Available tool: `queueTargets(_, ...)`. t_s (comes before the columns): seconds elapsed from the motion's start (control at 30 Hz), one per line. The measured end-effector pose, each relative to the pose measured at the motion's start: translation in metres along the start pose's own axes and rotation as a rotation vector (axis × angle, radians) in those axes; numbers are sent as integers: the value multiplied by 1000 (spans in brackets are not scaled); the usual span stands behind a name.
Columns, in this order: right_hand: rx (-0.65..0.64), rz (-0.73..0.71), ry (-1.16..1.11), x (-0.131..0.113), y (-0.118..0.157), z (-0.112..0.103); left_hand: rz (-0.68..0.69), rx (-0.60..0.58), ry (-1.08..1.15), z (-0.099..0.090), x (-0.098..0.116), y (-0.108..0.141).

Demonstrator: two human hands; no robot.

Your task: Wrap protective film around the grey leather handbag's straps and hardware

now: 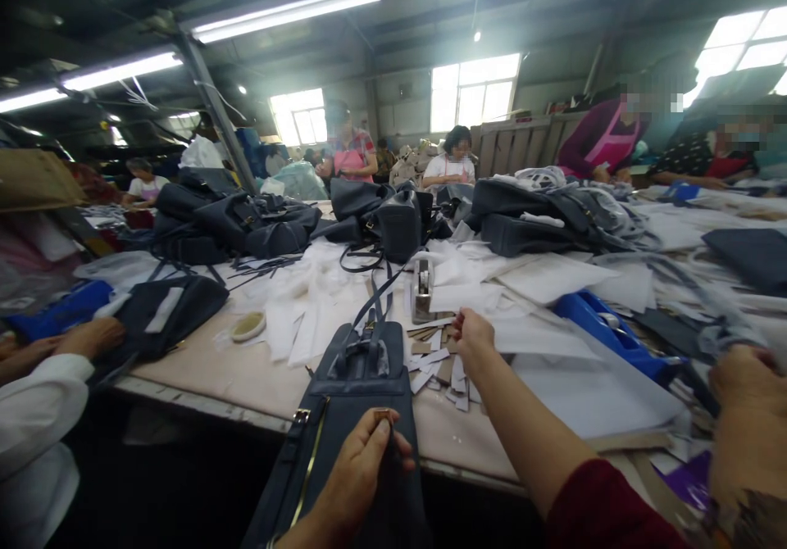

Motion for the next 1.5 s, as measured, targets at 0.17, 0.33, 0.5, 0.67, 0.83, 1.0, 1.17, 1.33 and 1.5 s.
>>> queueTargets(0.17,-45,-169,-87,-23,48,-22,142,-24,-174,1,25,3)
queueTargets(0.33,-247,-279,-14,-27,103,-32,197,7,-324,-2,34,5)
queueTargets(0.5,-265,-210,162,5,124,-34,243,-62,-345,1,34,9)
queueTargets(0.67,-394,-68,258,42,139,-28,293,-124,-356,6,36,20)
queueTargets(0.83,-571,17,349,57,165,-27,422,-33,-510,7,53,31)
queueTargets(1.0,-685,125,294,66,178,-31,533,186,-605,-6,66,30)
queueTargets(1.17,-742,144,171,75,181,-29,309,135,-392,-18,46,12)
queueTargets(1.33,-908,142,216,77,192,-8,234,226,-324,-31,36,2)
queueTargets(1.5,-1044,34,395,74,211,15,247,415,-437,-41,50,5)
Point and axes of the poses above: each hand's wrist, its own y-axis away from the middle knuckle, its own z-axis out of the palm, x = y × z, the point moved 8 cm from there along -y, towards the middle knuckle
